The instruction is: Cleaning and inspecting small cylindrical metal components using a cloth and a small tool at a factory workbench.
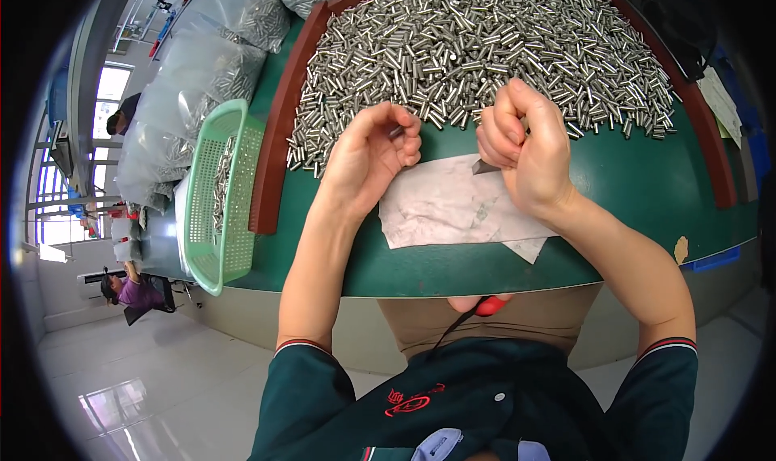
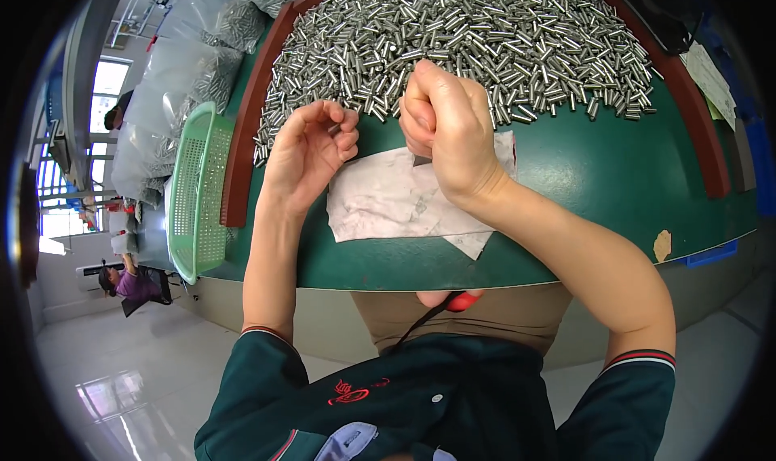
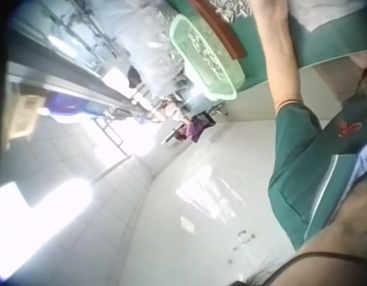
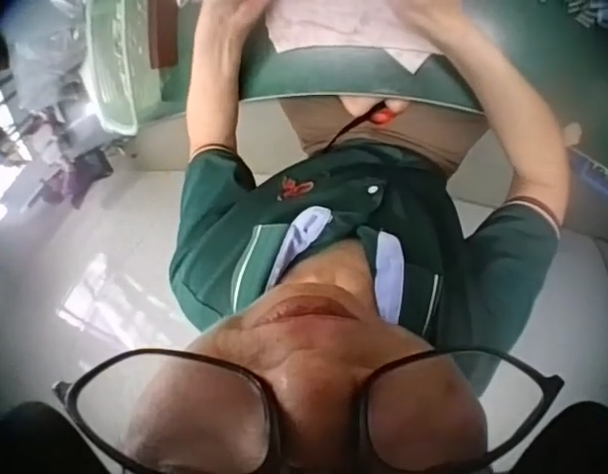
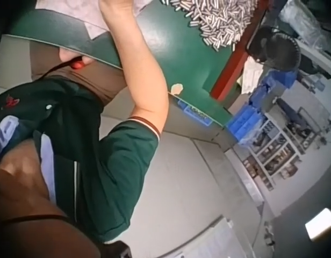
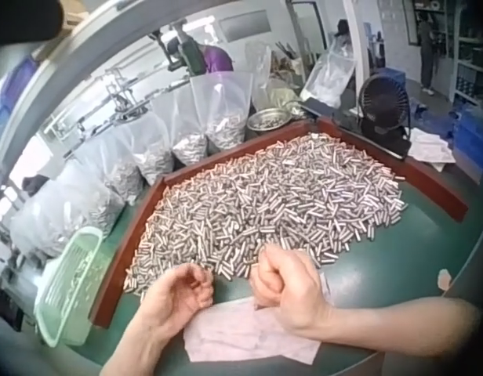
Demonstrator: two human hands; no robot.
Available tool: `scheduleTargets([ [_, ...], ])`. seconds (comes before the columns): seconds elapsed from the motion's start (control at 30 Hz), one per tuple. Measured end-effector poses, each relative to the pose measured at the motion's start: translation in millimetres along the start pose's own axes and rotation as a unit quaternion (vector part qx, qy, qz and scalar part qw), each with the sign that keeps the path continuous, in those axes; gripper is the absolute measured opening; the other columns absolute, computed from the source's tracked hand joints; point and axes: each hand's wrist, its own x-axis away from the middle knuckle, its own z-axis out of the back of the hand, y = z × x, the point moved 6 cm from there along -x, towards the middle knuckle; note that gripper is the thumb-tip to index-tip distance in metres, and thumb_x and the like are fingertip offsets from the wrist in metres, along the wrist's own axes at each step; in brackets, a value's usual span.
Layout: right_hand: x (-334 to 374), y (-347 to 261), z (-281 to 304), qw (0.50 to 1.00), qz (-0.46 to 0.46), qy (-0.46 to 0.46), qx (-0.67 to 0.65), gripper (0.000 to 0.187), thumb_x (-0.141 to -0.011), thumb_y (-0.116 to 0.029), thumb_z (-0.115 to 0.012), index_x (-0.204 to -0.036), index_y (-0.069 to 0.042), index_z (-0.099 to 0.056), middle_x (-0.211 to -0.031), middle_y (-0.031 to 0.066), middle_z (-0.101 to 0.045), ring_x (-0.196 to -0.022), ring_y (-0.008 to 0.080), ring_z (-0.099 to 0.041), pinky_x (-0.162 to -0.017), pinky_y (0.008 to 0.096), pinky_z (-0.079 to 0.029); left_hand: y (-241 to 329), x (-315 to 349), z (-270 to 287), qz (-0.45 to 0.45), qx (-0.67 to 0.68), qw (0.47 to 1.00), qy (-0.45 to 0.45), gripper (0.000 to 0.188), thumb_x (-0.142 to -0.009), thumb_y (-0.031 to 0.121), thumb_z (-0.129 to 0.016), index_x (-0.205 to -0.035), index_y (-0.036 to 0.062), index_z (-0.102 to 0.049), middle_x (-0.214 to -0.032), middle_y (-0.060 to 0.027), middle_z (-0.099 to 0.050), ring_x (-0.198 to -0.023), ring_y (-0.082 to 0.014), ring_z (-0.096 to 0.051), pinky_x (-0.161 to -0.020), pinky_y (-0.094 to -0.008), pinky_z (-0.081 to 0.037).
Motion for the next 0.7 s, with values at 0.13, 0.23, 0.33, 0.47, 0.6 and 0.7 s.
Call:
scheduleTargets([
  [0.13,-0.5,0.6,2.6,1.000,0.004,-0.003,0.007,0.041,-0.089,-0.024,-0.032,-0.051,-0.010,-0.027,-0.042,-0.0020,-0.026,-0.037,0.0063,-0.020,-0.036,0.0230,-0.017,19.0,-1.7,-16.1,-0.181,-0.547,0.811,0.103,0.009,-0.076,0.010,-0.059,-0.077,0.0012,-0.058,-0.057,0.0024,-0.043,-0.049,-0.0069,-0.036,-0.046,-0.0207,-0.030],
  [0.23,-0.8,-0.3,0.4,1.000,0.003,-0.003,0.003,0.041,-0.089,-0.024,-0.032,-0.051,-0.010,-0.027,-0.042,-0.0019,-0.026,-0.037,0.0065,-0.020,-0.036,0.0229,-0.017,15.5,0.2,-34.9,-0.324,-0.694,0.640,0.057,0.012,-0.071,0.003,-0.061,-0.083,0.0012,-0.059,-0.058,-0.0061,-0.051,-0.048,-0.0135,-0.045,-0.046,-0.0270,-0.037],
  [0.33,-0.6,-0.9,0.0,1.000,0.004,-0.002,0.003,0.040,-0.089,-0.023,-0.032,-0.051,-0.009,-0.027,-0.042,-0.0019,-0.026,-0.037,0.0065,-0.020,-0.036,0.0229,-0.017,13.0,-0.7,-31.6,-0.327,-0.712,0.620,0.045,0.011,-0.071,0.002,-0.059,-0.082,0.0001,-0.059,-0.067,-0.0107,-0.058,-0.054,-0.0193,-0.054,-0.051,-0.0294,-0.042],
  [0.47,-0.8,-0.2,1.6,1.000,0.001,0.005,-0.002,0.040,-0.089,-0.023,-0.033,-0.052,-0.009,-0.027,-0.042,-0.0018,-0.027,-0.037,0.0065,-0.020,-0.036,0.0230,-0.017,10.7,5.6,-34.4,-0.262,-0.685,0.678,0.054,0.008,-0.073,0.003,-0.058,-0.080,-0.0004,-0.057,-0.061,-0.0076,-0.053,-0.050,-0.0126,-0.047,-0.048,-0.0249,-0.038],
  [0.6,1.1,-0.9,2.4,0.999,-0.004,0.019,0.029,0.039,-0.089,-0.027,-0.030,-0.053,-0.012,-0.027,-0.041,-0.0027,-0.023,-0.037,0.0069,-0.014,-0.037,0.0236,-0.015,0.2,8.0,-25.9,-0.102,-0.524,0.845,0.030,0.007,-0.075,0.004,-0.058,-0.077,-0.0025,-0.056,-0.060,0.0065,-0.043,-0.054,-0.0007,-0.034,-0.047,-0.0168,-0.029],
  [0.7,1.1,0.1,2.3,1.000,-0.004,0.017,0.017,0.039,-0.089,-0.027,-0.029,-0.052,-0.012,-0.027,-0.041,-0.0026,-0.024,-0.037,0.0071,-0.014,-0.037,0.0236,-0.015,-3.5,13.5,-28.0,-0.070,-0.564,0.822,0.013,0.008,-0.072,0.005,-0.060,-0.075,-0.0019,-0.057,-0.060,0.0062,-0.045,-0.053,-0.0007,-0.035,-0.046,-0.0165,-0.029],
])
